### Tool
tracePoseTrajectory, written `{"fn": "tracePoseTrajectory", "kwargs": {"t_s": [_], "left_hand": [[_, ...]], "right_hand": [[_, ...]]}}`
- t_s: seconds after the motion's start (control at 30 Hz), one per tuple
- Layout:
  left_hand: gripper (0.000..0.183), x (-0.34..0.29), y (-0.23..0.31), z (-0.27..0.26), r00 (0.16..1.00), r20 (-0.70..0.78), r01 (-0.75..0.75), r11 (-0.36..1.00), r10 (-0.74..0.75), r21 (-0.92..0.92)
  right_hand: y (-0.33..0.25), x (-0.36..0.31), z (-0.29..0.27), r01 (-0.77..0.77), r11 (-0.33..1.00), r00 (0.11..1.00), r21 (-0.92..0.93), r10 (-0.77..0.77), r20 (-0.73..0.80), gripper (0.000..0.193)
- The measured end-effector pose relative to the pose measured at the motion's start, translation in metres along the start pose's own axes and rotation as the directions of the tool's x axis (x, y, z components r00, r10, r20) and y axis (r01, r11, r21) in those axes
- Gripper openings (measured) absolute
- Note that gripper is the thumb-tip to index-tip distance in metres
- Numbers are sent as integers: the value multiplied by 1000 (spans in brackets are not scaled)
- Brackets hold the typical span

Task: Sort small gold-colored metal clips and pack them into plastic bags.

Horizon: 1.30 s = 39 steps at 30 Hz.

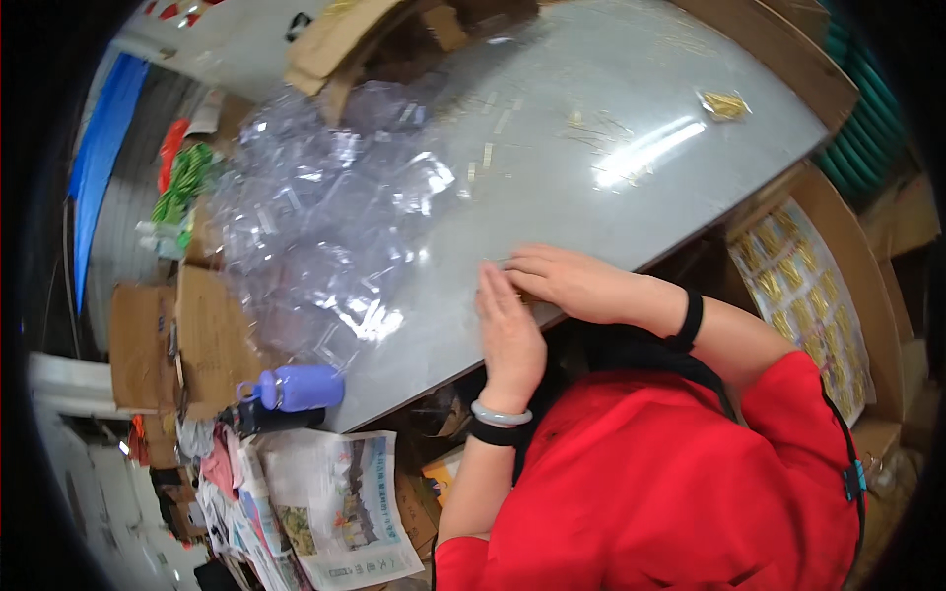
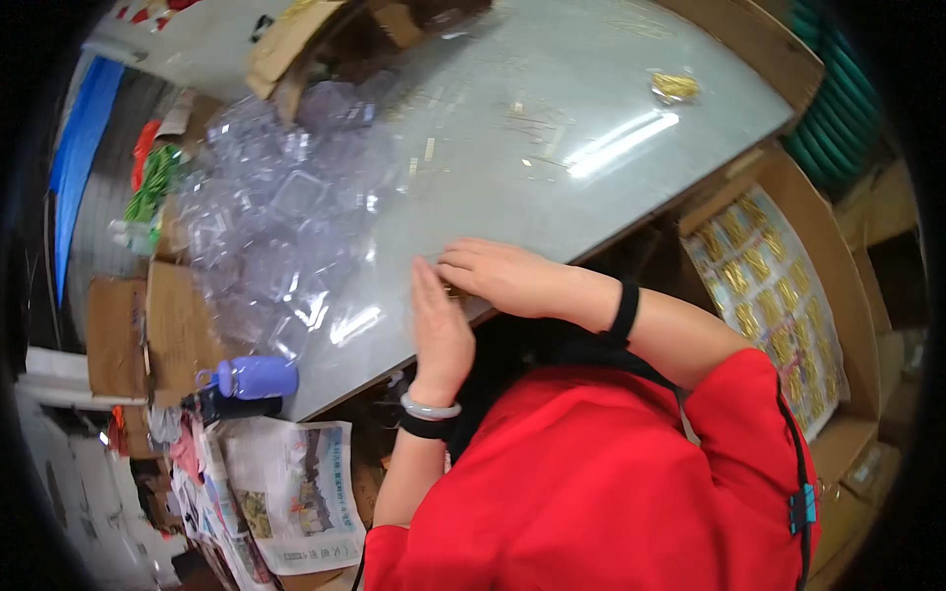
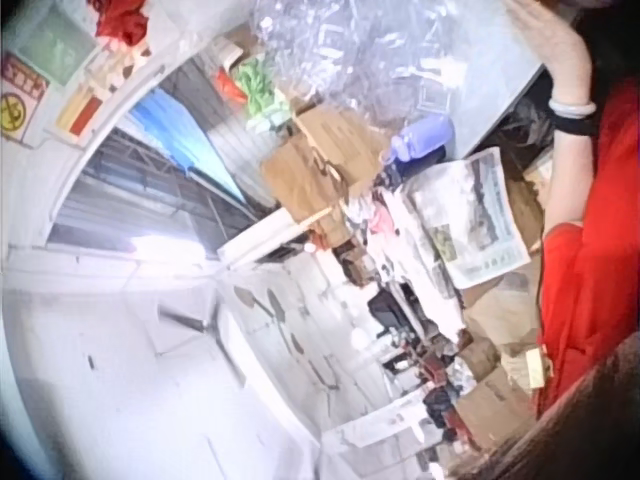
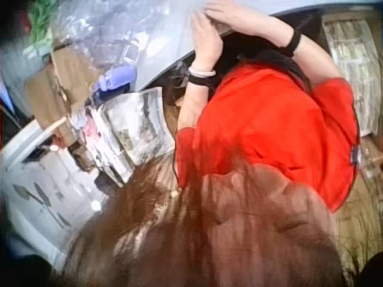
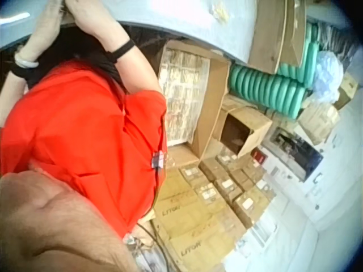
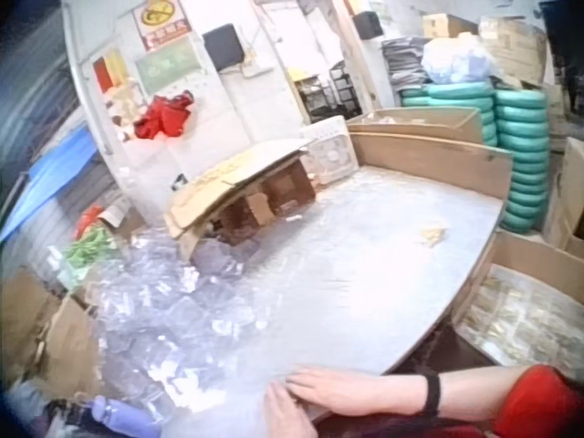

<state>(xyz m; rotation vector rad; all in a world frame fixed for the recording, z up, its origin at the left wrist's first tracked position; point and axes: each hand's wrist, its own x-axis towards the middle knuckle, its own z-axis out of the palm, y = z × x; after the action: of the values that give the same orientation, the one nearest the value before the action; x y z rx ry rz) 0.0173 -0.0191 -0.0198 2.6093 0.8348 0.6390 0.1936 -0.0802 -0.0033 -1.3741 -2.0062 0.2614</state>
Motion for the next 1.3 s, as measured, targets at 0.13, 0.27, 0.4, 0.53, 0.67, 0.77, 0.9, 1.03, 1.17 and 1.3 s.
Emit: {"fn": "tracePoseTrajectory", "kwargs": {"t_s": [0.13, 0.27, 0.4, 0.53, 0.67, 0.77, 0.9, 1.03, 1.17, 1.3], "left_hand": [[72, 4, -5, -12, 991, 107, -58, 976, 81, -209], [61, 29, -36, -42, 976, 101, 218, 834, -194, -506], [49, 93, -68, -75, 795, 289, 453, 204, -533, -868], [49, 146, -90, -55, 697, 309, 431, 34, -647, -902], [47, 180, -82, -53, 640, 201, 490, 193, -741, -850], [43, 189, -91, -49, 688, 163, 562, 377, -708, -736], [23, 188, -87, -43, 718, 49, 558, 532, -694, -637], [25, 185, -87, -55, 736, 183, 578, 463, -652, -672], [30, 150, -64, -85, 728, 340, 611, 340, -595, -715], [32, 92, -60, -93, 709, 468, 615, 136, -528, -777]], "right_hand": [[5, -2, -6, 8, 998, 999, -64, -11, -51, 42], [23, -9, -15, -59, 978, 991, -201, 34, -127, 44], [22, -8, -15, -111, 980, 980, -163, 81, -182, 43], [20, -11, -13, -163, 977, 968, -136, 131, -213, 43], [18, -8, -15, -147, 983, 970, -112, 120, -213, 42], [19, -10, -16, -152, 983, 968, -98, 128, -214, 41], [20, -10, -15, -143, 986, 968, -91, 120, -221, 41], [17, -9, -16, -152, 986, 966, -70, 133, -220, 40], [18, -9, -13, -173, 983, 961, -68, 153, -230, 41], [25, -12, -5, -171, 983, 952, -71, 146, -270, 40]]}}
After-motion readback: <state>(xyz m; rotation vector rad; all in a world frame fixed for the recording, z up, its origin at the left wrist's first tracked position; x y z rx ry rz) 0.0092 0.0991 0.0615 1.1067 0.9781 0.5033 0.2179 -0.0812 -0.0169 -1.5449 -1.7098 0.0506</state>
